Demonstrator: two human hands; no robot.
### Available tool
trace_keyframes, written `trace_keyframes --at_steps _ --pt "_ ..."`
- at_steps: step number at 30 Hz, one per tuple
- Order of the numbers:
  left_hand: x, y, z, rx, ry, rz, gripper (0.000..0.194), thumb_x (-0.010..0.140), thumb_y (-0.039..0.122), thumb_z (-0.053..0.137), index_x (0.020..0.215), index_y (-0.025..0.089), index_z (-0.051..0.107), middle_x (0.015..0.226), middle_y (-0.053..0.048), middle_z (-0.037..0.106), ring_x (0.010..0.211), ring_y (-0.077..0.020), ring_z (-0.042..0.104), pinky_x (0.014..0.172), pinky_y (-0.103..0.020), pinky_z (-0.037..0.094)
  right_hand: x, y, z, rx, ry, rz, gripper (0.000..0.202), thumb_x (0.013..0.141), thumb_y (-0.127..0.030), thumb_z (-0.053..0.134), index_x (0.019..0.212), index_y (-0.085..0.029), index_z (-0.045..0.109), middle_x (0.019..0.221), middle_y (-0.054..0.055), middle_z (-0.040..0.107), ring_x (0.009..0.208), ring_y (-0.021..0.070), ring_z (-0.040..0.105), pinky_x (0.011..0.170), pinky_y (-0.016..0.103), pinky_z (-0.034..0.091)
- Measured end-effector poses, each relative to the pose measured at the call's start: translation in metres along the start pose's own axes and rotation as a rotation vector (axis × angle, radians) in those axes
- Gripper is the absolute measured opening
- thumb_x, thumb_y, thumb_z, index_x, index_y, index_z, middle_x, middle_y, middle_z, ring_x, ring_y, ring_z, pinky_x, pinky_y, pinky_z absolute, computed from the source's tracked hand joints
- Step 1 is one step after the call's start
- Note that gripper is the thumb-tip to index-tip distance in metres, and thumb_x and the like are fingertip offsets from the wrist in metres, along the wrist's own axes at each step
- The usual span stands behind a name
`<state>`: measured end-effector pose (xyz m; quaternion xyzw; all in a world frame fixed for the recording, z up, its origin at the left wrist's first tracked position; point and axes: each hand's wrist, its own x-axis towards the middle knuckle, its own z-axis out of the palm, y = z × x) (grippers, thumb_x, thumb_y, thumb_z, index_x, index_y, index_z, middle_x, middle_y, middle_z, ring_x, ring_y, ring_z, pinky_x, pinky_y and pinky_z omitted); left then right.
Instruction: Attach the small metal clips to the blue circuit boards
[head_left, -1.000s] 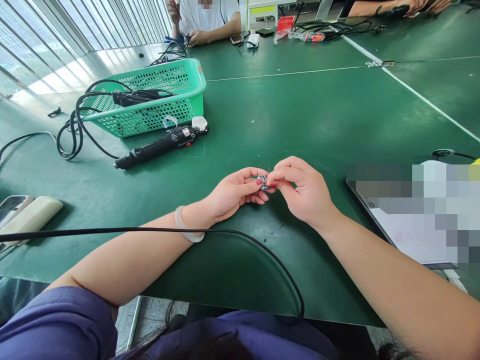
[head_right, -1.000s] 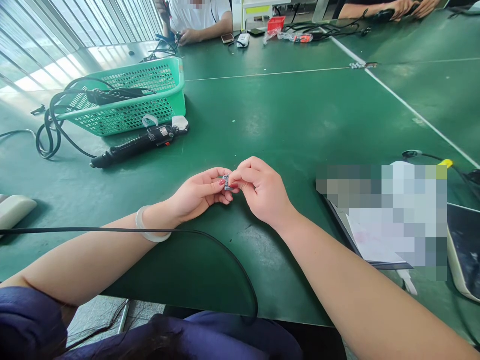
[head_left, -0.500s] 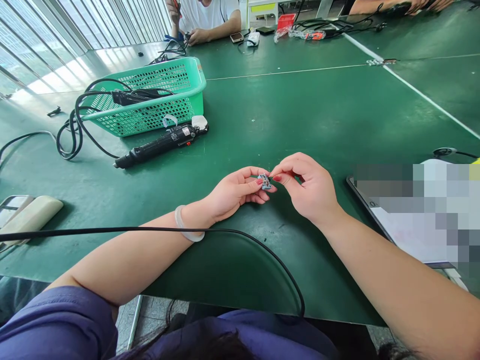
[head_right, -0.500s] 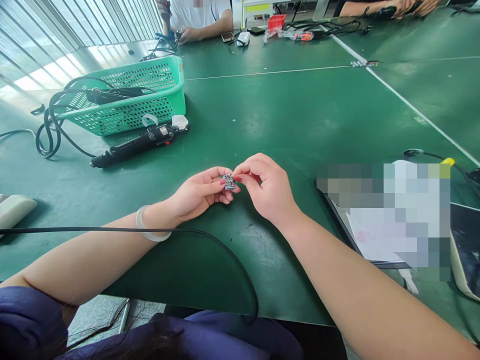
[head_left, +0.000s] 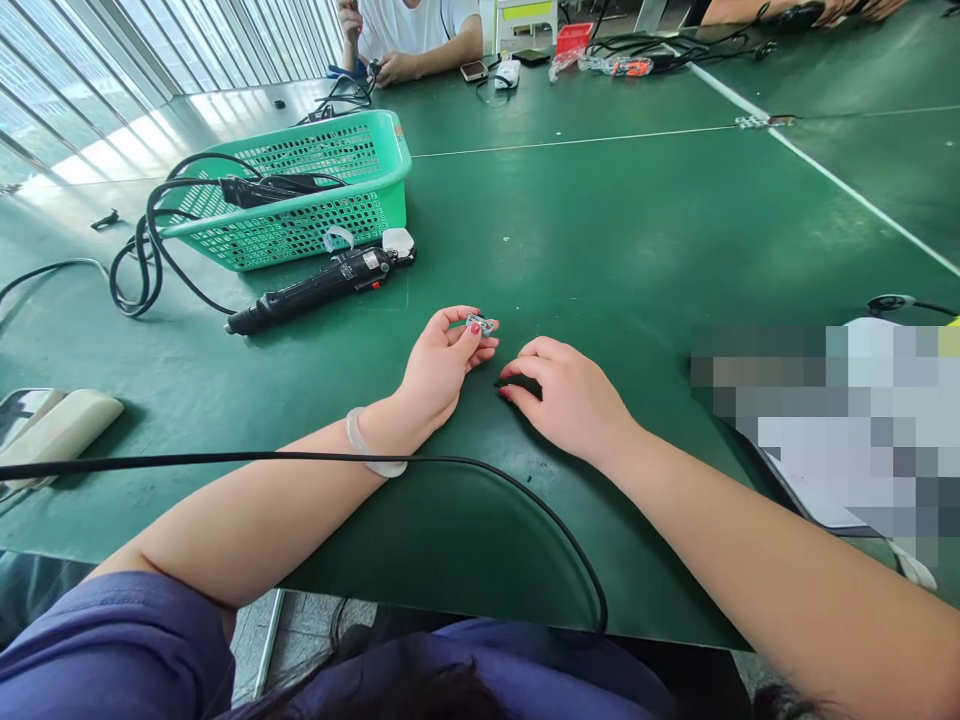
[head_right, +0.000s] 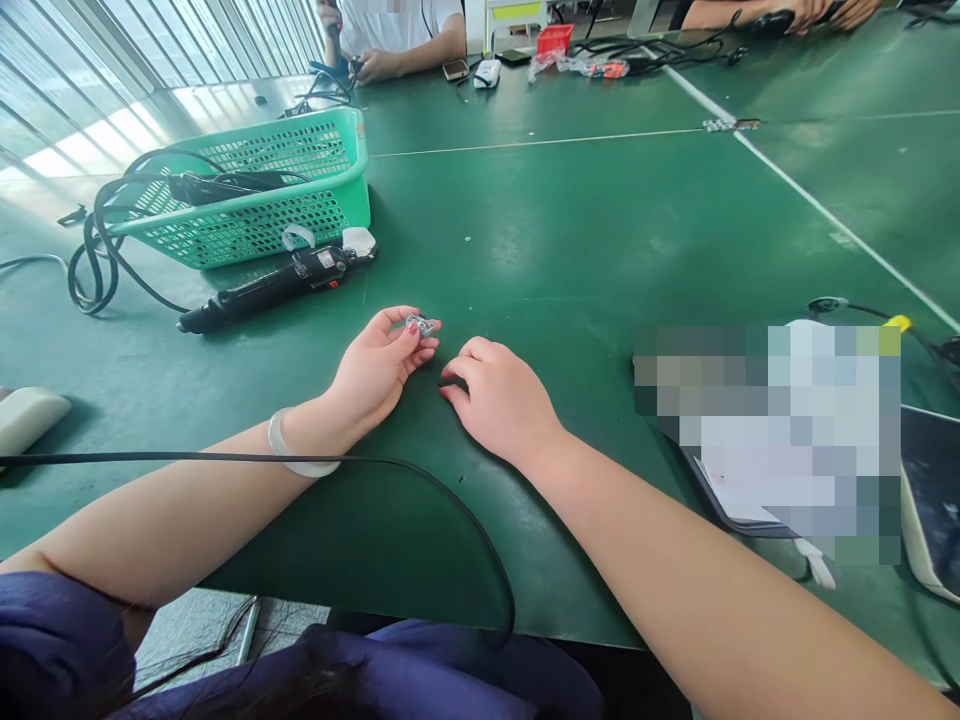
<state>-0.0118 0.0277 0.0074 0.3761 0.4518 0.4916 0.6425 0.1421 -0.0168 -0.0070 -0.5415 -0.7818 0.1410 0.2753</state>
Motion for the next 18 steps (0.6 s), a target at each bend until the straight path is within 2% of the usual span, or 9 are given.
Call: trace_keyframes --at_steps 5,7,12,18 --pt "-0.001 -0.001 0.001 0.015 -0.010 0.013 0.009 0.091 0.008 0.054 0.095 0.016 0.054 0.087 -0.001 0.070 0.072 -0.0060 0.065 0.080 -0.024 0.050 0.005 -0.007 0.005 -0.065 -0.040 0.017 0.012 0.088 -0.016 0.062 0.080 -0.018 0.071 0.092 0.006 0.067 0.086 0.0207 0.060 0.075 0.035 0.048" --pt "-0.002 -0.001 0.002 0.021 -0.026 0.009 0.009 0.090 0.008 0.056 0.095 0.016 0.055 0.086 -0.001 0.070 0.074 -0.0069 0.066 0.083 -0.026 0.051 0.005 -0.006 0.001 -0.002 0.032 0.024 0.013 0.088 -0.016 0.062 0.078 -0.019 0.070 0.090 0.005 0.066 0.084 0.0193 0.060 0.074 0.034 0.047" --pt "-0.005 -0.002 0.003 0.065 -0.103 0.027 0.012 0.084 0.011 0.065 0.092 0.015 0.057 0.083 -0.001 0.071 0.079 -0.0092 0.067 0.088 -0.029 0.051 0.004 0.001 -0.011 0.152 0.308 0.111 0.007 0.084 -0.020 0.068 0.078 -0.022 0.071 0.085 0.002 0.065 0.068 0.0146 0.055 0.064 0.031 0.045" --pt "-0.008 -0.005 0.001 0.103 -0.192 0.085 0.021 0.075 0.014 0.076 0.087 0.014 0.058 0.085 -0.002 0.074 0.082 -0.0107 0.069 0.091 -0.031 0.051 0.005 0.002 -0.013 0.164 0.354 0.160 0.008 0.082 -0.021 0.069 0.074 -0.022 0.070 0.081 0.002 0.065 0.065 0.0138 0.051 0.060 0.030 0.043"
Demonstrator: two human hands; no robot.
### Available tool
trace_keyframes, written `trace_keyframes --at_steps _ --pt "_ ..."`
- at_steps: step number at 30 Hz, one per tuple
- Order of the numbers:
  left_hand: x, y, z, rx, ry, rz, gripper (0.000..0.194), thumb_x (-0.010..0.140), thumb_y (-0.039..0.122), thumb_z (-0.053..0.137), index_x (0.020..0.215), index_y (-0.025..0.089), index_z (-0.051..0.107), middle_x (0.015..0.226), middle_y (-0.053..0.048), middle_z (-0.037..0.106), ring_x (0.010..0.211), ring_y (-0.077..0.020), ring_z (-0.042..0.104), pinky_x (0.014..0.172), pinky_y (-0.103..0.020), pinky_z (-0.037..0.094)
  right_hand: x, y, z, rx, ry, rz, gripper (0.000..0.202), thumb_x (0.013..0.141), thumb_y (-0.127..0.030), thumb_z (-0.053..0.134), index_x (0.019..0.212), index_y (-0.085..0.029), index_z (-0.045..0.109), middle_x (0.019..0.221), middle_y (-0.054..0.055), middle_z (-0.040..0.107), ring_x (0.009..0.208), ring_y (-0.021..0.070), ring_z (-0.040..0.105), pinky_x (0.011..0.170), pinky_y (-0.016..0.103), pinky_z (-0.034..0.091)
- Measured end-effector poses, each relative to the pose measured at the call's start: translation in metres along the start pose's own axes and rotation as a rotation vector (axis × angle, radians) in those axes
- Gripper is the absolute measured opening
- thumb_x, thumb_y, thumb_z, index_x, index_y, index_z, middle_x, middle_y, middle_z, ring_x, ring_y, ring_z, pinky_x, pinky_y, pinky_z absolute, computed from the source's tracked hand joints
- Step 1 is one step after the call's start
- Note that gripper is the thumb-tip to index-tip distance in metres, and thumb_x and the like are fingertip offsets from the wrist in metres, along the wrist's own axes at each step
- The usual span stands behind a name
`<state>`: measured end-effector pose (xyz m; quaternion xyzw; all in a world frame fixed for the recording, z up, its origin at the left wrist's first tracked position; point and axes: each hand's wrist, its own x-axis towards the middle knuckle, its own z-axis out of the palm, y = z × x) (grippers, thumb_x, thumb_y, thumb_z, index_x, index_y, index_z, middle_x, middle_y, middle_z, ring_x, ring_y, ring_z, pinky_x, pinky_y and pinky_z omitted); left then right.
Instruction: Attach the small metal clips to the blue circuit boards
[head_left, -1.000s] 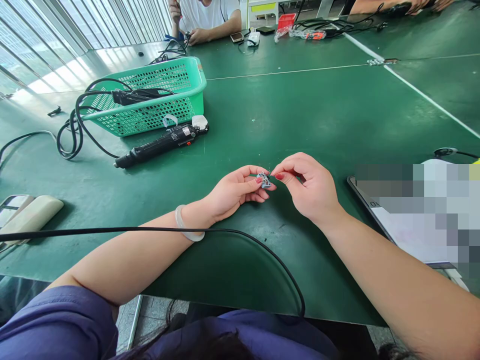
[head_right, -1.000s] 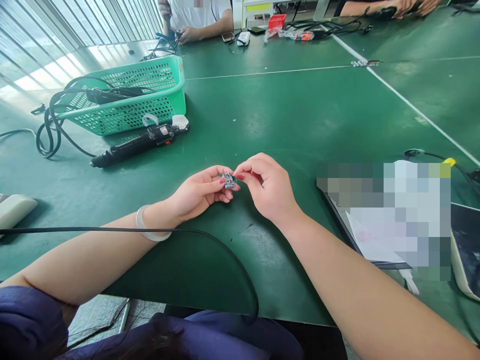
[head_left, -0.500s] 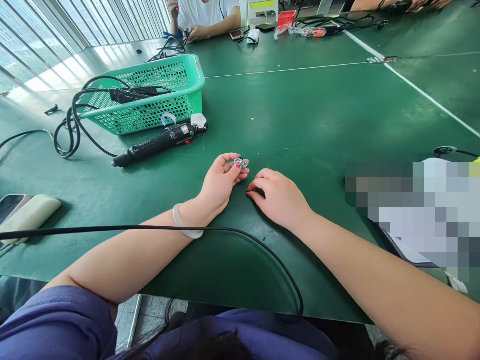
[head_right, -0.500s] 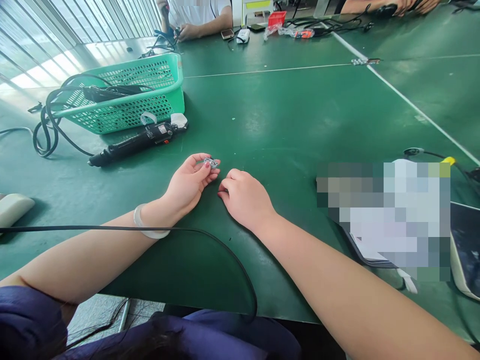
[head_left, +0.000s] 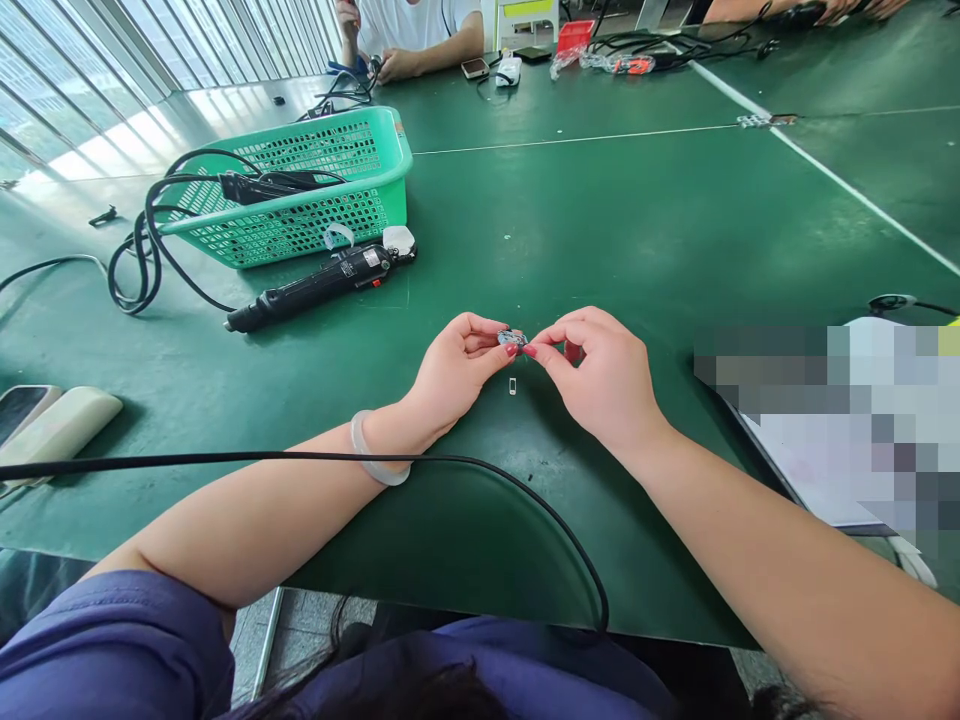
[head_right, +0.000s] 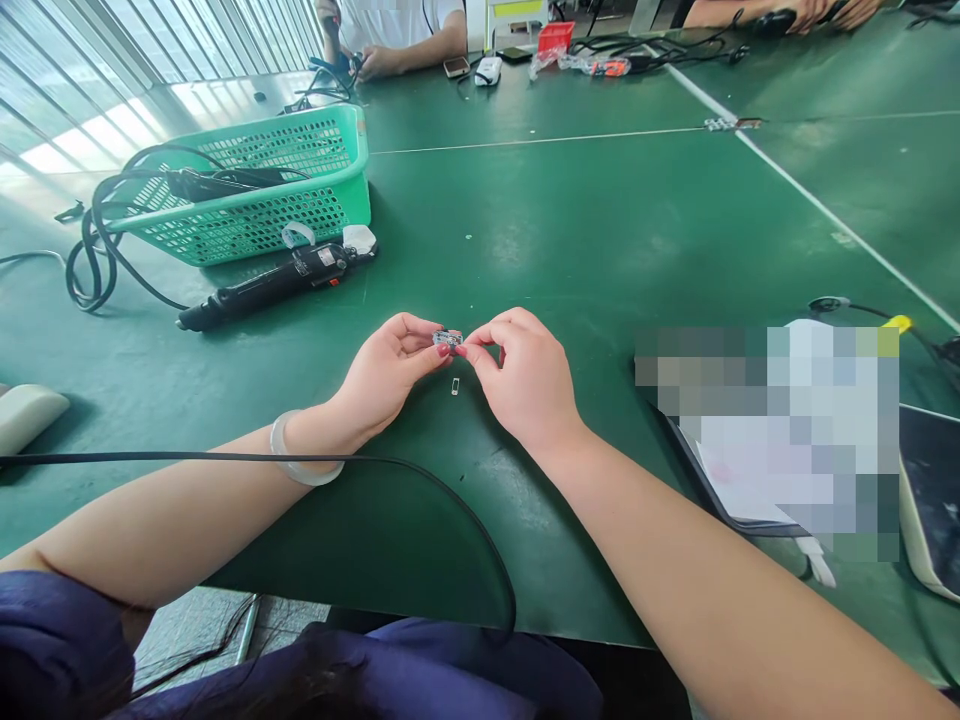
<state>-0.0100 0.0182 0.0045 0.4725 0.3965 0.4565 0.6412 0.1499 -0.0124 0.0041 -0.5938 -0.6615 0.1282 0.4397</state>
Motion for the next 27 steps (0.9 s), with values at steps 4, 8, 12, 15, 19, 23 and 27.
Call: trace_keyframes --at_steps 4,8,12,15,19,23,27 --pt "0.001 -0.001 -0.001 0.010 -0.028 0.014 0.027 0.069 0.018 0.081 0.083 0.015 0.058 0.087 -0.001 0.075 0.086 -0.0121 0.070 0.093 -0.033 0.051 -0.001 0.000 0.000 -0.003 -0.006 0.021 0.010 0.082 -0.024 0.070 0.073 -0.021 0.070 0.081 0.001 0.064 0.061 0.0122 0.049 0.058 0.029 0.041" --pt "0.000 0.000 -0.002 0.015 -0.042 0.005 0.027 0.069 0.017 0.082 0.081 0.015 0.058 0.087 -0.001 0.075 0.085 -0.0116 0.070 0.093 -0.033 0.051 0.000 0.001 -0.001 -0.024 -0.008 0.032 0.011 0.082 -0.023 0.070 0.072 -0.021 0.067 0.080 0.000 0.064 0.060 0.0115 0.047 0.059 0.029 0.039" --pt "-0.001 0.000 -0.001 -0.052 -0.058 -0.054 0.025 0.072 0.017 0.079 0.084 0.015 0.058 0.087 -0.002 0.076 0.085 -0.0117 0.071 0.092 -0.032 0.051 0.001 0.003 -0.001 -0.018 0.016 0.064 0.019 0.078 -0.028 0.074 0.069 -0.021 0.059 0.075 -0.002 0.061 0.060 0.0115 0.046 0.059 0.028 0.038" --pt "0.001 0.002 -0.001 -0.121 -0.029 -0.137 0.018 0.078 0.011 0.073 0.087 0.014 0.057 0.086 -0.002 0.076 0.081 -0.0103 0.071 0.089 -0.031 0.052 0.001 0.004 -0.003 0.041 0.011 0.089 0.017 0.079 -0.028 0.073 0.071 -0.021 0.059 0.074 -0.003 0.061 0.059 0.0115 0.046 0.059 0.029 0.039" --pt "0.004 0.004 -0.001 -0.174 0.046 -0.179 0.012 0.084 0.004 0.064 0.088 0.013 0.056 0.082 -0.003 0.075 0.078 -0.0087 0.072 0.086 -0.027 0.052 0.000 0.005 -0.005 0.060 -0.054 0.085 0.007 0.084 -0.022 0.067 0.076 -0.021 0.066 0.075 -0.002 0.063 0.061 0.0120 0.049 0.062 0.029 0.041" --pt "0.005 0.004 -0.001 -0.196 0.091 -0.177 0.011 0.086 0.004 0.062 0.089 0.013 0.055 0.080 -0.002 0.074 0.077 -0.0086 0.072 0.085 -0.025 0.053 -0.005 0.004 -0.003 -0.059 -0.301 0.007 0.008 0.080 -0.018 0.071 0.087 -0.022 0.073 0.088 0.001 0.067 0.071 0.0144 0.056 0.068 0.031 0.044" --pt "0.006 0.002 -0.001 -0.188 0.095 -0.177 0.011 0.087 0.005 0.061 0.089 0.013 0.055 0.080 -0.002 0.073 0.077 -0.0085 0.072 0.084 -0.025 0.053 -0.009 0.003 0.002 -0.190 -0.438 -0.051 0.014 0.083 -0.021 0.071 0.097 -0.019 0.074 0.100 0.004 0.068 0.091 0.0198 0.061 0.080 0.034 0.048"
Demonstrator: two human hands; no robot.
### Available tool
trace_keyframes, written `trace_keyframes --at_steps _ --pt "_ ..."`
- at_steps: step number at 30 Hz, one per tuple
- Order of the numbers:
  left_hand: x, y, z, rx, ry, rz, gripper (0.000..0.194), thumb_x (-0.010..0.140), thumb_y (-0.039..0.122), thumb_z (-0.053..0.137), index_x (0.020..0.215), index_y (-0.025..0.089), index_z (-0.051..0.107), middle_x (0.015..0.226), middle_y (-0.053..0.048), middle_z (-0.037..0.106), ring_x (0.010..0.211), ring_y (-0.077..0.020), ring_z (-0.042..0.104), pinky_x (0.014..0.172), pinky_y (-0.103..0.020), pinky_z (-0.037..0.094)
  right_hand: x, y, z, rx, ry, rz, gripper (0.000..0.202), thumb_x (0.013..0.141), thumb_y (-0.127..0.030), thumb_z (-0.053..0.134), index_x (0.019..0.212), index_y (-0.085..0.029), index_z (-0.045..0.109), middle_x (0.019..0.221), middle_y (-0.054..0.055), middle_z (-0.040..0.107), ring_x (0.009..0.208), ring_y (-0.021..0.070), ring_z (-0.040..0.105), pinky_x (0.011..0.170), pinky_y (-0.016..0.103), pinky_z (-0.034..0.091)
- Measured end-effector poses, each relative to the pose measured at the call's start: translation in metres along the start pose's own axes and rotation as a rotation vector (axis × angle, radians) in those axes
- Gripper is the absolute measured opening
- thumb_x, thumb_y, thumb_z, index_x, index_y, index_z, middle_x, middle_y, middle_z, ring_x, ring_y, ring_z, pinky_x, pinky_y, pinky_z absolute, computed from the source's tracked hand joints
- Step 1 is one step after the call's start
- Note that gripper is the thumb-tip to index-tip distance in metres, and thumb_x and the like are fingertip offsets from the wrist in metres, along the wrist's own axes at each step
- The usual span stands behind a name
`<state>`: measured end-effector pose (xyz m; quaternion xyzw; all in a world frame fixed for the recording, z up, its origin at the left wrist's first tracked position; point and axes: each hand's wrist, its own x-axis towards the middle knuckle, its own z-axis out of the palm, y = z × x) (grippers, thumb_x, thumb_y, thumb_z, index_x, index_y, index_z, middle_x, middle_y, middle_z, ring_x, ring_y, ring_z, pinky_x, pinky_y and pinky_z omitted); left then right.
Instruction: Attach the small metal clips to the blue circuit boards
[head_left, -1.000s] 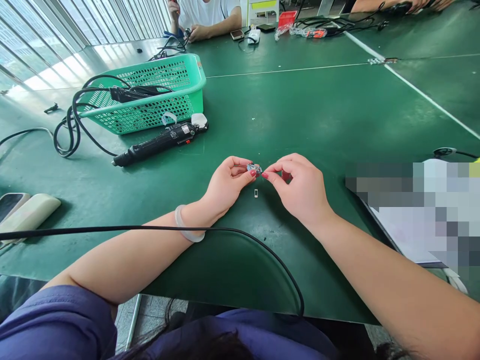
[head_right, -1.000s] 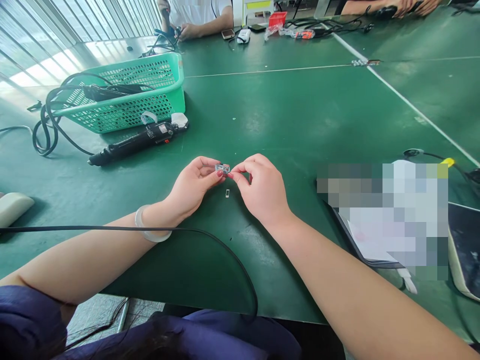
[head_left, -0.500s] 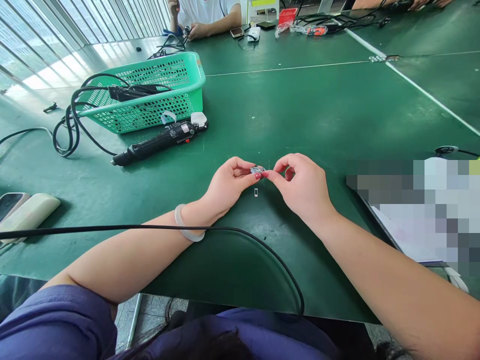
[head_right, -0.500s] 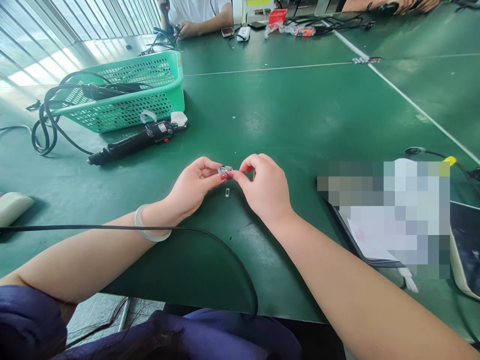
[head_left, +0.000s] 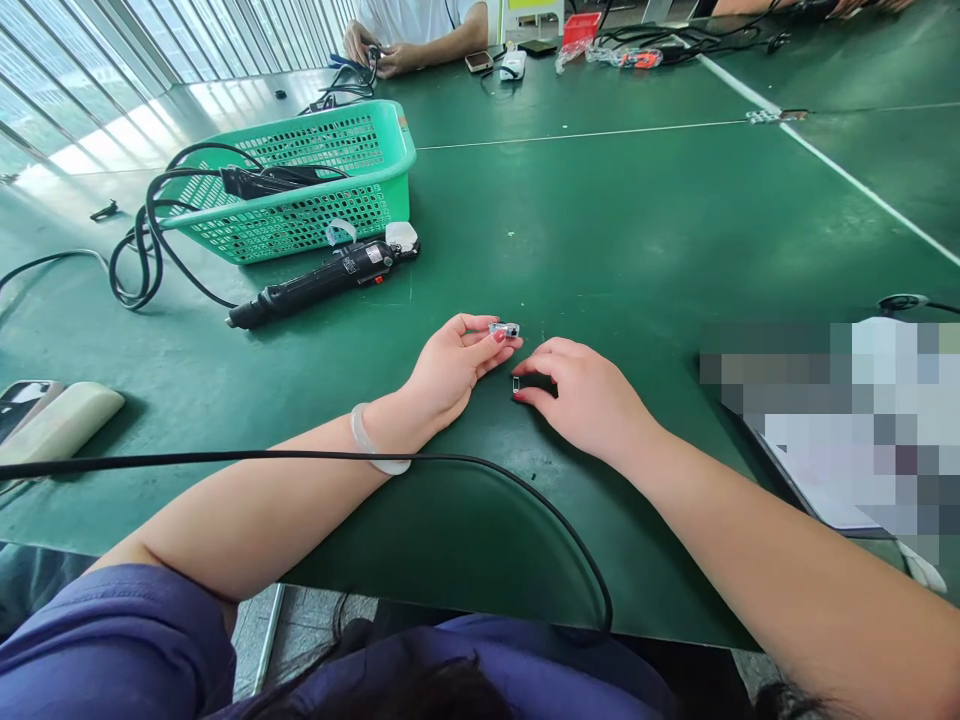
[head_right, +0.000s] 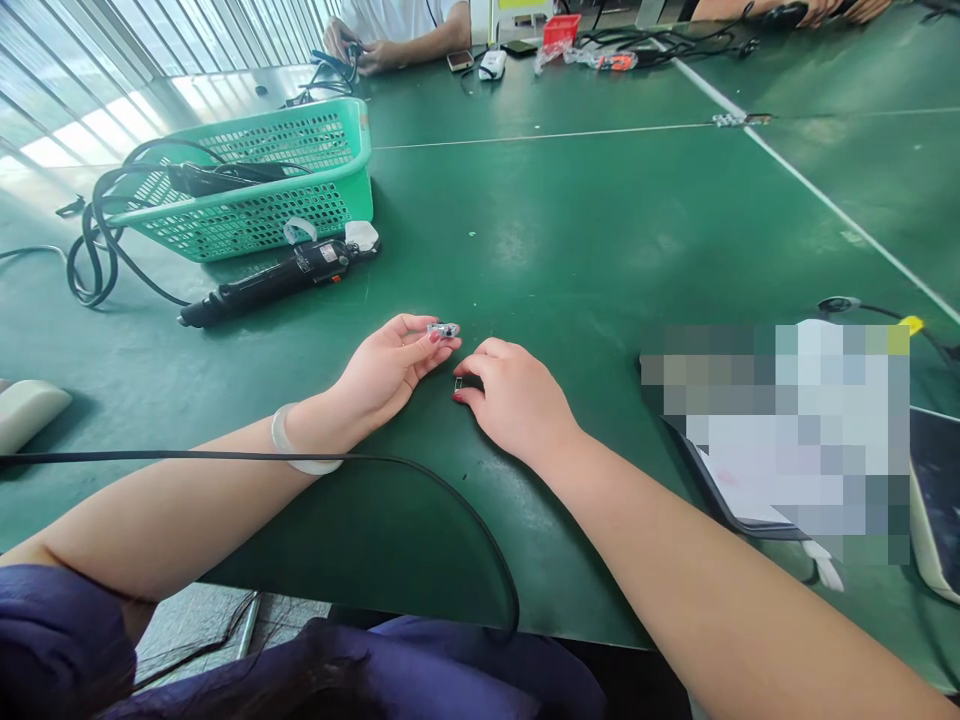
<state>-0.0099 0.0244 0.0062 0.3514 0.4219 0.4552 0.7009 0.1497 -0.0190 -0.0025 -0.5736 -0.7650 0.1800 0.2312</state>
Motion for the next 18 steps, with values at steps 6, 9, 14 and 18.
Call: trace_keyframes --at_steps 6,9,14,18 --pt "-0.001 0.000 -0.001 0.018 -0.013 0.006 0.011 0.087 0.005 0.061 0.090 0.014 0.055 0.080 -0.003 0.074 0.078 -0.0088 0.072 0.085 -0.025 0.053 0.003 0.000 0.001 -0.106 0.000 -0.038 0.019 0.093 -0.020 0.056 0.094 -0.017 0.075 0.098 0.005 0.070 0.094 0.0225 0.062 0.083 0.036 0.048" --pt "-0.001 0.000 0.000 0.020 -0.010 0.004 0.011 0.087 0.005 0.061 0.090 0.014 0.055 0.080 -0.003 0.074 0.077 -0.0082 0.071 0.085 -0.025 0.053 0.004 0.003 -0.004 -0.131 0.047 -0.028 0.025 0.095 -0.019 0.051 0.087 -0.017 0.074 0.093 0.006 0.070 0.089 0.0218 0.062 0.077 0.035 0.047" --pt "-0.002 0.001 0.002 0.027 -0.006 -0.003 0.011 0.087 0.004 0.061 0.090 0.013 0.054 0.080 -0.003 0.074 0.077 -0.0085 0.072 0.084 -0.026 0.053 0.006 0.011 -0.010 -0.152 0.064 0.025 0.020 0.090 -0.018 0.057 0.080 -0.019 0.073 0.089 0.004 0.070 0.086 0.0203 0.061 0.074 0.034 0.046" --pt "-0.002 0.001 0.001 0.034 -0.013 0.003 0.011 0.087 0.005 0.060 0.090 0.014 0.055 0.080 -0.003 0.074 0.078 -0.0085 0.072 0.086 -0.026 0.052 0.009 0.013 -0.012 -0.125 0.068 0.071 0.019 0.091 -0.021 0.057 0.082 -0.020 0.074 0.090 0.004 0.070 0.086 0.0196 0.062 0.071 0.033 0.044"
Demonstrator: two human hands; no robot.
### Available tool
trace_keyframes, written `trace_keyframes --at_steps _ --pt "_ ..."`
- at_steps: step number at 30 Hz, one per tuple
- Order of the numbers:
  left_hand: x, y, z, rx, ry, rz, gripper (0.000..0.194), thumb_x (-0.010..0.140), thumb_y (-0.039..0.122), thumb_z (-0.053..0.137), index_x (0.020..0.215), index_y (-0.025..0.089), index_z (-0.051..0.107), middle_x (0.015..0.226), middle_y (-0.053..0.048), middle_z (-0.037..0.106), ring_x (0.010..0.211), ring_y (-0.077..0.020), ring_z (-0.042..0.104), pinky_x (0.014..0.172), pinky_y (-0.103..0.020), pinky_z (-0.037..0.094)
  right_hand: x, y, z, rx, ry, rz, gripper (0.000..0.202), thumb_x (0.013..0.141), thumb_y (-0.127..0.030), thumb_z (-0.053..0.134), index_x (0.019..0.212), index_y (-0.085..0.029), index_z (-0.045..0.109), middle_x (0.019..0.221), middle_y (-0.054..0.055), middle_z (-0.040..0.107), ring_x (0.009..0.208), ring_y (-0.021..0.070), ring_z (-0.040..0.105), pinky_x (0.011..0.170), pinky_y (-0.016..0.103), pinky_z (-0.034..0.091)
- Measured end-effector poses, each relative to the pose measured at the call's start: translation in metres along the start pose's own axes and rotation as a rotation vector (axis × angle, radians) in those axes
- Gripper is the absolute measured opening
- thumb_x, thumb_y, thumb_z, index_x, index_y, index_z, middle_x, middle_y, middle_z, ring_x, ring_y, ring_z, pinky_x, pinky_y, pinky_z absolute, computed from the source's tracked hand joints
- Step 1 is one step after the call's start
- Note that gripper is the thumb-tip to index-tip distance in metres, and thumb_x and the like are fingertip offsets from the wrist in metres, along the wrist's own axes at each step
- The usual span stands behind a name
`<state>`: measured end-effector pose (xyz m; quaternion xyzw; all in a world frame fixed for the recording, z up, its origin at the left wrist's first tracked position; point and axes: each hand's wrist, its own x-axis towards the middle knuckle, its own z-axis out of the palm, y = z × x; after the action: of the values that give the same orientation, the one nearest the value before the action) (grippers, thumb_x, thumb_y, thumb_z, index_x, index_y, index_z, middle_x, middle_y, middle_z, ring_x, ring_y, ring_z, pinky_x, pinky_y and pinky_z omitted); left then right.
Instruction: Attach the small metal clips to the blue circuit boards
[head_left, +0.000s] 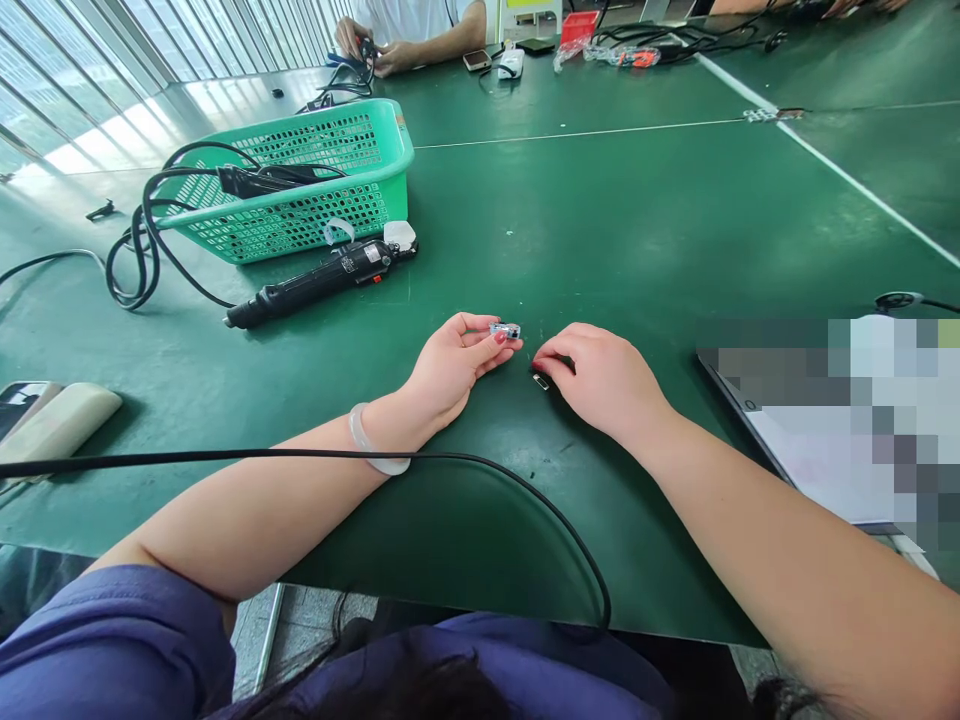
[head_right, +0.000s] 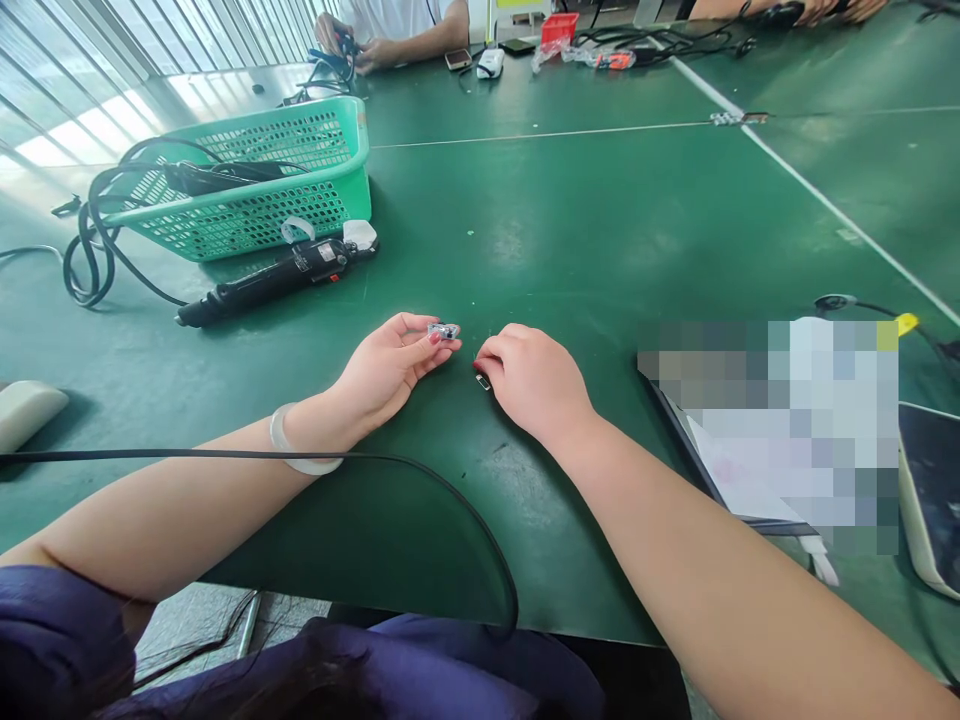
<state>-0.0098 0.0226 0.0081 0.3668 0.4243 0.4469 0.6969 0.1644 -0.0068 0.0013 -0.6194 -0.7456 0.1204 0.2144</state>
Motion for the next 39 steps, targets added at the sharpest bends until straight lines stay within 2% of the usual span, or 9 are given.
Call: trace_keyframes --at_steps 3,8,13,22,28,32,35,39 --pt "-0.001 0.000 0.000 -0.004 0.006 -0.005 0.011 0.087 0.005 0.061 0.089 0.014 0.055 0.081 -0.003 0.074 0.078 -0.0089 0.072 0.086 -0.027 0.052 -0.003 -0.001 -0.004 0.037 0.031 0.028 0.022 0.091 -0.021 0.054 0.082 -0.021 0.074 0.090 0.004 0.070 0.082 0.0180 0.062 0.067 0.032 0.043" --pt "-0.001 0.001 0.001 0.000 0.020 -0.007 0.012 0.084 0.005 0.064 0.088 0.014 0.056 0.081 -0.004 0.074 0.079 -0.0108 0.071 0.090 -0.031 0.051 -0.013 -0.002 -0.010 -0.011 -0.084 0.044 0.006 0.082 -0.025 0.068 0.081 -0.022 0.073 0.086 0.002 0.069 0.073 0.0163 0.060 0.062 0.031 0.042" --pt "0.001 -0.001 0.000 0.003 0.009 0.006 0.015 0.082 0.003 0.065 0.088 0.014 0.056 0.084 -0.004 0.074 0.080 -0.0111 0.070 0.094 -0.033 0.050 -0.014 -0.003 -0.010 -0.092 -0.086 0.016 0.015 0.086 -0.016 0.060 0.079 -0.021 0.073 0.085 0.002 0.069 0.073 0.0163 0.060 0.061 0.030 0.041" --pt "-0.002 -0.001 0.000 0.021 -0.065 -0.016 0.016 0.082 0.004 0.066 0.088 0.014 0.056 0.084 -0.003 0.073 0.080 -0.0105 0.070 0.093 -0.033 0.050 -0.014 -0.001 -0.008 -0.221 -0.090 -0.050 0.020 0.089 -0.017 0.055 0.080 -0.019 0.073 0.086 0.003 0.069 0.074 0.0175 0.060 0.057 0.031 0.037" --pt "-0.002 0.000 0.001 0.004 -0.079 -0.019 0.013 0.083 0.006 0.066 0.087 0.014 0.057 0.085 -0.003 0.074 0.082 -0.0106 0.071 0.093 -0.032 0.050 -0.014 0.006 -0.009 -0.252 -0.012 -0.087 0.022 0.088 -0.014 0.053 0.077 -0.019 0.071 0.084 0.004 0.068 0.072 0.0168 0.058 0.057 0.031 0.036" --pt "-0.003 0.000 0.001 0.005 -0.094 -0.010 0.013 0.082 0.005 0.066 0.087 0.013 0.057 0.089 -0.004 0.074 0.083 -0.0111 0.071 0.094 -0.034 0.050 -0.014 0.010 -0.018 -0.210 0.102 -0.074 0.019 0.087 -0.015 0.056 0.076 -0.020 0.071 0.085 0.003 0.069 0.072 0.0167 0.057 0.058 0.031 0.037" --pt "-0.004 -0.002 0.001 0.030 -0.133 0.018 0.020 0.077 0.004 0.071 0.086 0.014 0.056 0.093 -0.004 0.074 0.085 -0.0119 0.071 0.098 -0.037 0.049 -0.012 0.005 -0.026 -0.158 0.193 -0.071 0.019 0.087 -0.016 0.056 0.075 -0.020 0.069 0.081 0.003 0.068 0.071 0.0169 0.057 0.059 0.032 0.037" --pt "-0.006 -0.006 0.001 0.076 -0.212 0.052 0.024 0.072 0.005 0.075 0.084 0.014 0.056 0.097 -0.004 0.075 0.090 -0.0129 0.071 0.102 -0.040 0.048 -0.011 -0.009 -0.029 -0.127 0.229 -0.114 0.020 0.088 -0.017 0.054 0.076 -0.021 0.069 0.082 0.004 0.068 0.071 0.0168 0.058 0.060 0.032 0.039"
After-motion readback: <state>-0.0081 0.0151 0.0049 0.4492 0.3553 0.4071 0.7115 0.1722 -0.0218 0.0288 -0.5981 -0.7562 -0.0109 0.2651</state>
